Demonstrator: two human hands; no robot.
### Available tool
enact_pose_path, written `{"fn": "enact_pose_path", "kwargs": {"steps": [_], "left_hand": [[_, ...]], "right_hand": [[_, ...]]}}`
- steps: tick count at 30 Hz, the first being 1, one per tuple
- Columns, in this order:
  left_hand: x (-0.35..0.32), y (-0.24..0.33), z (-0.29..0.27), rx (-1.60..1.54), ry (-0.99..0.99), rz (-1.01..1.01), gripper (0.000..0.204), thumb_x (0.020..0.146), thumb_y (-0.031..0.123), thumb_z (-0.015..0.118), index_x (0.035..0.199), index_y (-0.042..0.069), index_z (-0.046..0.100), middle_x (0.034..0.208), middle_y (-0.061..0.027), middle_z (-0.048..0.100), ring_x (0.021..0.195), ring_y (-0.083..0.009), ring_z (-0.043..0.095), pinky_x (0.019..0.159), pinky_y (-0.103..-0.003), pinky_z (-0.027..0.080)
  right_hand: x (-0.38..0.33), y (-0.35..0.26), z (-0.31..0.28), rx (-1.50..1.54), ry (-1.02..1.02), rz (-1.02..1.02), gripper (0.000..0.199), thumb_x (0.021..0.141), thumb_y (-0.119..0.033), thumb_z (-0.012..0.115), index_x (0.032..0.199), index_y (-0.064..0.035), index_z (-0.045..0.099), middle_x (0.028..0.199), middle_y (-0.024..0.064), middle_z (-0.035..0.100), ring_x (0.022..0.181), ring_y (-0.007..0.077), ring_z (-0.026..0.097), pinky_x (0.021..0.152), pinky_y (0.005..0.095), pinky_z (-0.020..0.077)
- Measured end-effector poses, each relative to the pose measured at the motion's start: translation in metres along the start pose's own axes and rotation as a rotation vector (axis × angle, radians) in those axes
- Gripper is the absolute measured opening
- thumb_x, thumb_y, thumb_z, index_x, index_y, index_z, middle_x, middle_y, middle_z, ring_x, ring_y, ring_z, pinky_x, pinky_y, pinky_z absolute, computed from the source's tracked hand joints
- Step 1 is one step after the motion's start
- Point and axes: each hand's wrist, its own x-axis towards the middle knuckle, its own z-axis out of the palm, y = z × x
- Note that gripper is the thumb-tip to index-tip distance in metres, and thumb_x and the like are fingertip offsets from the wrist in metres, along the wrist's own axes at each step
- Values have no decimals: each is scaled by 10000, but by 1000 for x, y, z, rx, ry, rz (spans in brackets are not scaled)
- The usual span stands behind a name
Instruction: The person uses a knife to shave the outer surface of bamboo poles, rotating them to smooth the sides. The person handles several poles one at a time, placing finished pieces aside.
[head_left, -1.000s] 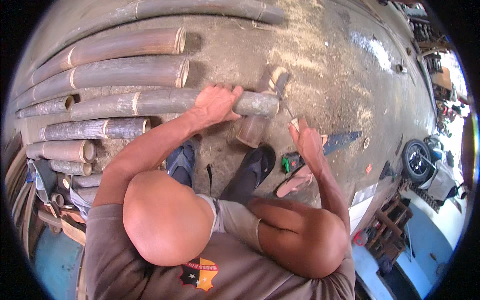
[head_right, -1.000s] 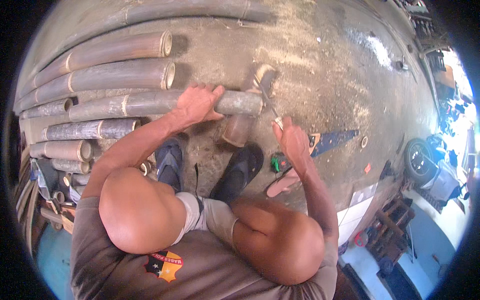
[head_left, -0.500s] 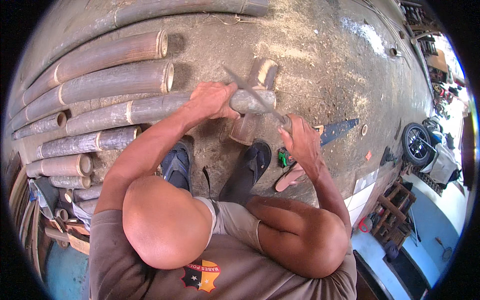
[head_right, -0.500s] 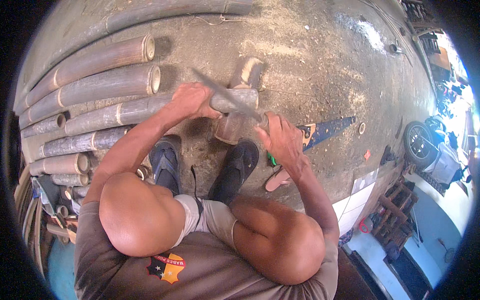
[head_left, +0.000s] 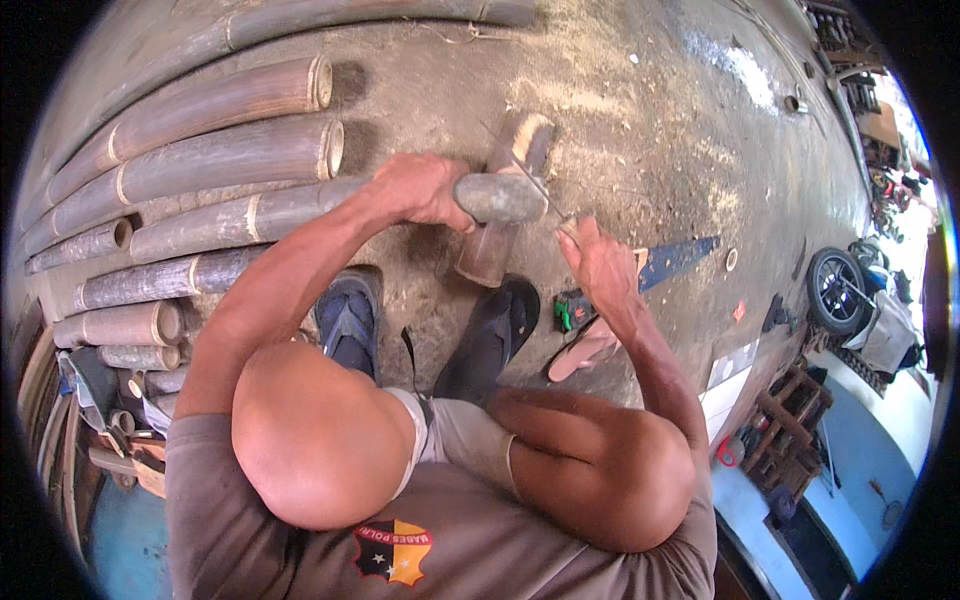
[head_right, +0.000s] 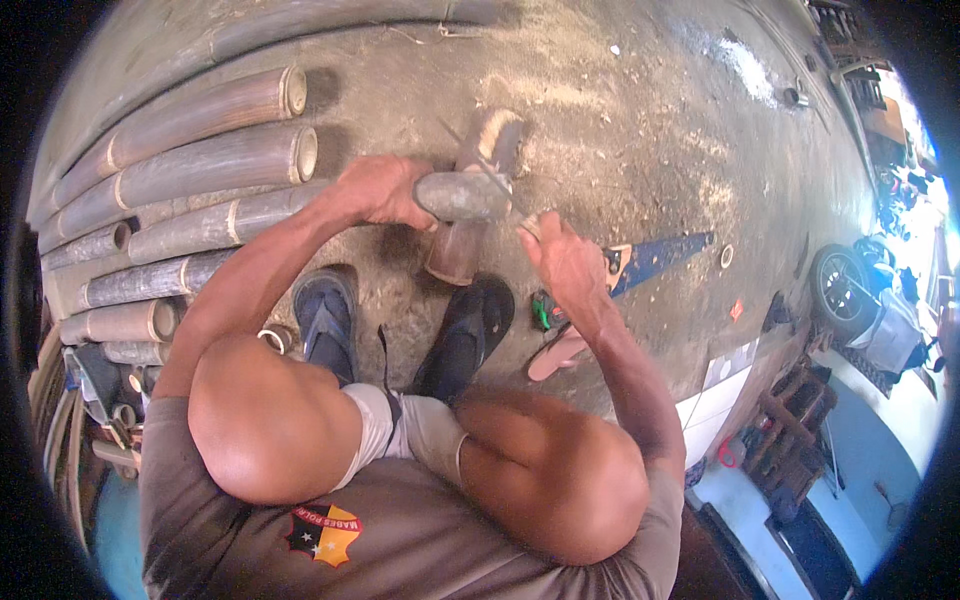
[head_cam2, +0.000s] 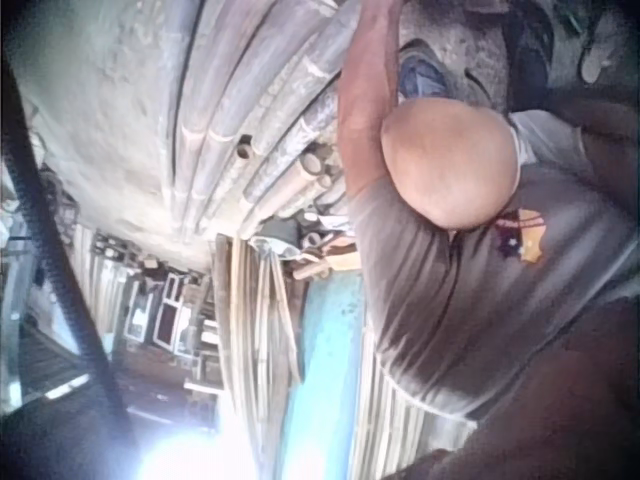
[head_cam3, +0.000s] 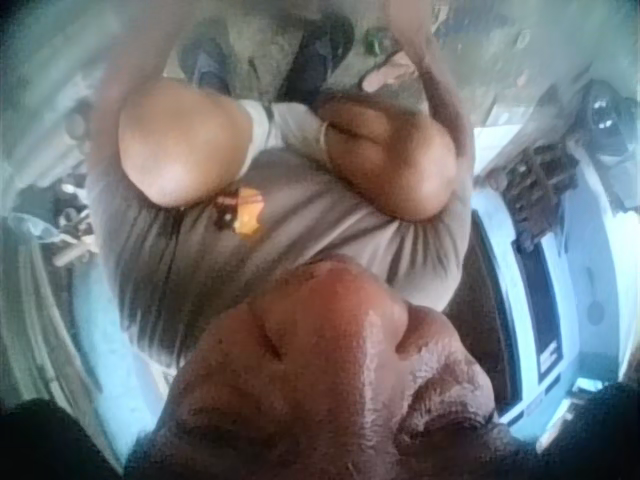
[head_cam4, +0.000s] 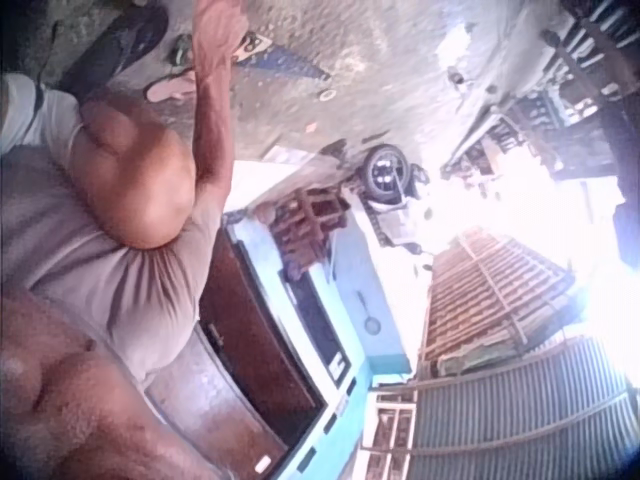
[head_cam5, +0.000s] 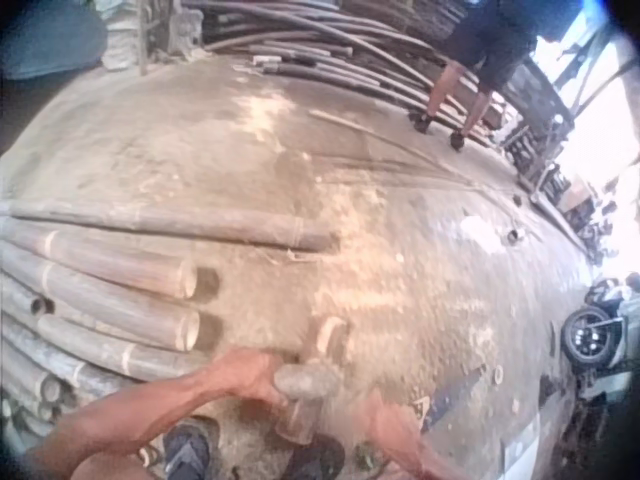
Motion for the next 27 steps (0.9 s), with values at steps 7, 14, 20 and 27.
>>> {"fn": "enact_pose_path", "kwargs": {"steps": [7,14,20,27], "left_hand": [[-8,-3,11,46,49,29,704,685,562,847,1185,92,688,1020,-193,765,988,-413,738,832,-526,566],[-13,-3,30,123,130,11,695,724,511,857,1217,67,650,1021,-221,757,999,-411,741,854,-526,577],[-10,7,22,157,127,19,694,756,511,851,1235,70,611,1076,-238,741,1018,-418,738,861,-531,576],[-19,2,40,180,247,13,642,751,435,873,1188,50,603,1063,-234,718,992,-423,735,870,-520,575]], "right_hand": [[-12,-5,2,2,189,-228,390,1055,-415,607,1059,-30,544,854,231,722,733,442,725,606,520,577],[-23,-40,-39,107,223,-403,418,1037,-446,623,1089,-33,584,954,210,719,802,419,734,670,518,596],[11,7,-1,-105,-45,100,487,893,-445,790,1122,-42,641,983,181,739,822,387,742,684,462,601],[-20,-29,-37,192,344,-651,349,1032,-374,646,1020,-28,612,792,249,672,703,454,681,624,510,551]]}}
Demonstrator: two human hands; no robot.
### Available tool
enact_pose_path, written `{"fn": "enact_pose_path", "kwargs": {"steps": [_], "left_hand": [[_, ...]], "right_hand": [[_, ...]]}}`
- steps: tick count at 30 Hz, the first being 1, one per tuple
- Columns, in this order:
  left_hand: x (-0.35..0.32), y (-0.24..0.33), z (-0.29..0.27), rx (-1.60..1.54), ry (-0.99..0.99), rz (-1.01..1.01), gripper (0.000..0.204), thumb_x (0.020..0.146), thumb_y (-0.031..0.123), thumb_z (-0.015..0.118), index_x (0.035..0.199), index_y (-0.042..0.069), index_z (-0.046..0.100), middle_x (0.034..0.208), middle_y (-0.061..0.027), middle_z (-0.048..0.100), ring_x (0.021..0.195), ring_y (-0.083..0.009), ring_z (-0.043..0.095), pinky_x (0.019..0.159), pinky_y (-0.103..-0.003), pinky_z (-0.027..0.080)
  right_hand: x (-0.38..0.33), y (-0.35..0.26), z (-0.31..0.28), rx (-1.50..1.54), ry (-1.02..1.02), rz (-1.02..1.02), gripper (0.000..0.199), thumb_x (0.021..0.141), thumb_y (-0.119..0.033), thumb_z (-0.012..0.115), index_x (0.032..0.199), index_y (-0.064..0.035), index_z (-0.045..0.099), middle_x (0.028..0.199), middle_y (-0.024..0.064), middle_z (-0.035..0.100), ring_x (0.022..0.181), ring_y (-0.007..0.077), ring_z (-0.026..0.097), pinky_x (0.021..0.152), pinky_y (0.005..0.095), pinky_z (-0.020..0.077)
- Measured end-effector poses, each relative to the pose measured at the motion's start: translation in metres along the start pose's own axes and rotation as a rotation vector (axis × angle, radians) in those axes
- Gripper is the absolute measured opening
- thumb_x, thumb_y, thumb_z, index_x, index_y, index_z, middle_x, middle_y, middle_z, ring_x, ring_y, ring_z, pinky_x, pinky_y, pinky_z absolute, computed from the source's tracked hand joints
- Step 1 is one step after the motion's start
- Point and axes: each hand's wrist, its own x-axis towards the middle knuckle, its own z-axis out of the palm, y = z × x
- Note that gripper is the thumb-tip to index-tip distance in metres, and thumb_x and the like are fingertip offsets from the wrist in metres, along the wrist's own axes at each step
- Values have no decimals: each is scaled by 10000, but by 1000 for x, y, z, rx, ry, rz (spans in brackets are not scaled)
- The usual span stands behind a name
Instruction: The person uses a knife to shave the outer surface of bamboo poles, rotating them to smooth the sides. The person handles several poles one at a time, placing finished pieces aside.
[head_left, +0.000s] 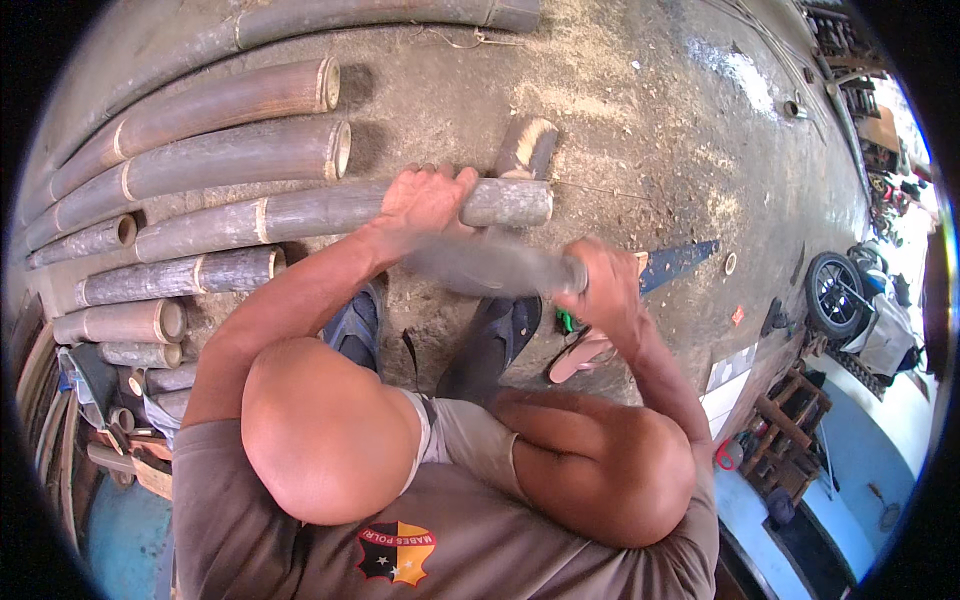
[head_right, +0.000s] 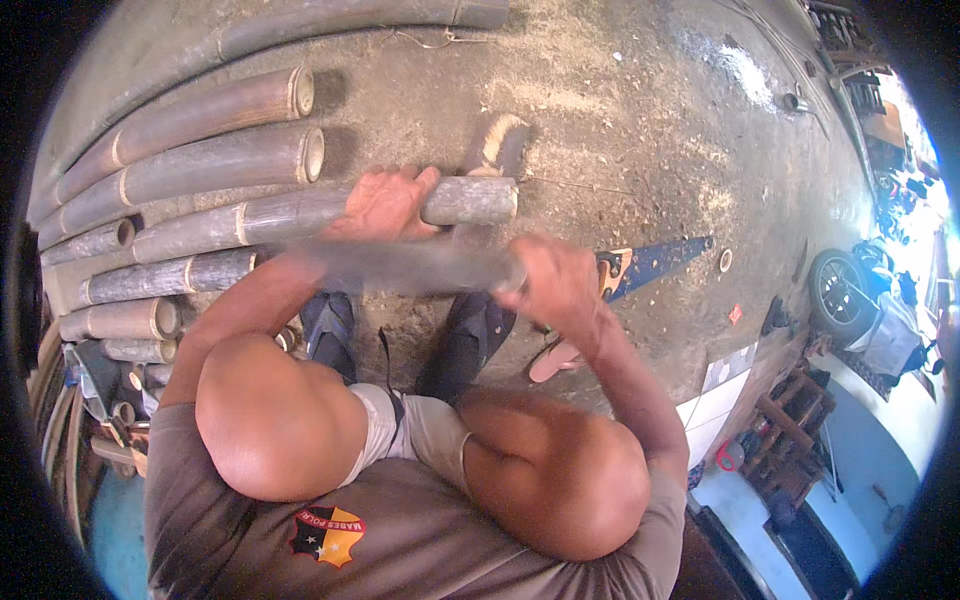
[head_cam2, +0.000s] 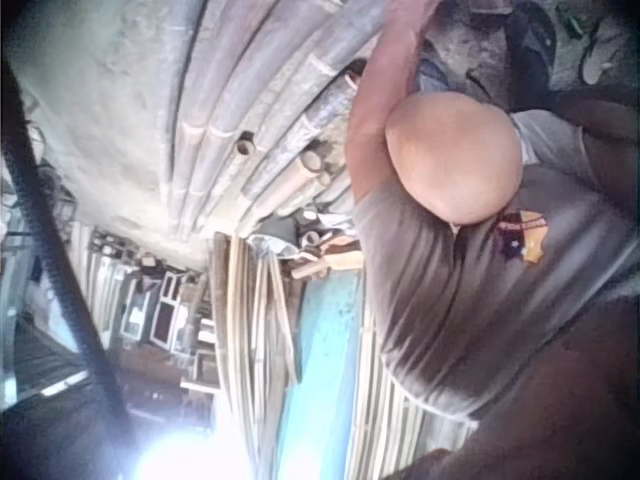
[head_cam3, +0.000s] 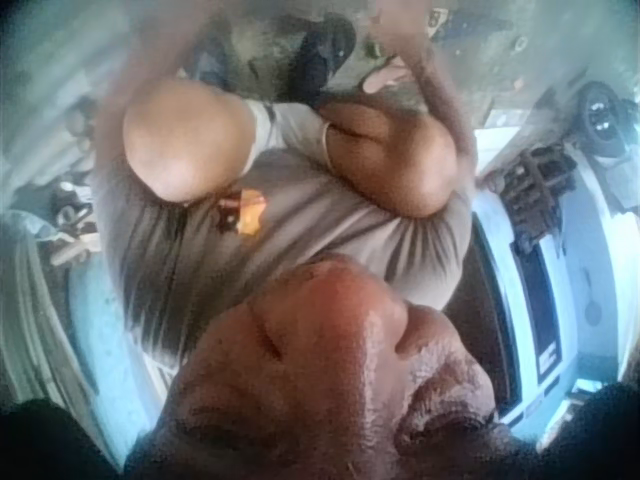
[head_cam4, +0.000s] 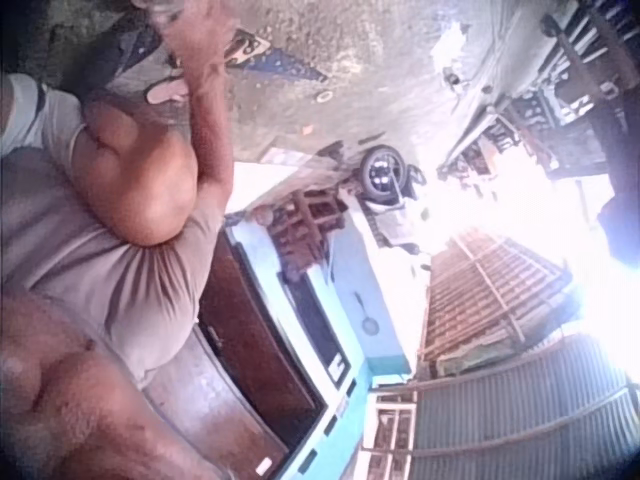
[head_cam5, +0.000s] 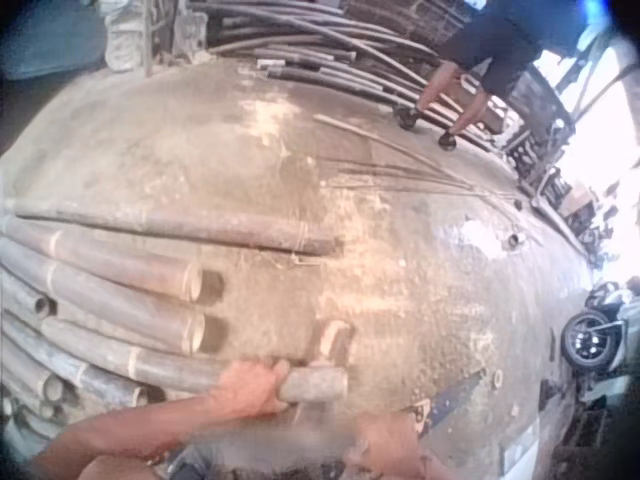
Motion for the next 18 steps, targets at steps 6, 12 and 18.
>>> {"fn": "enact_pose_path", "kwargs": {"steps": [6,12,18], "left_hand": [[-9,11,9,39,70,50,635,738,403,888,1182,42,613,1019,-213,713,977,-412,732,910,-497,564],[-6,3,20,169,203,88,687,718,399,902,1216,39,594,1021,-190,696,952,-364,718,870,-486,553],[-9,-2,21,122,285,120,720,713,467,902,1234,67,608,1021,-156,720,990,-399,716,902,-483,558]], "right_hand": [[-24,33,26,-114,-269,537,406,1012,-418,667,1063,-21,598,803,224,708,738,450,715,631,525,558],[-14,28,19,-52,-169,397,413,999,-407,687,1066,-4,629,804,271,701,756,527,682,646,576,533],[-24,55,31,-106,-245,586,402,1022,-387,656,1102,-6,555,798,272,712,757,510,705,651,596,540]]}}
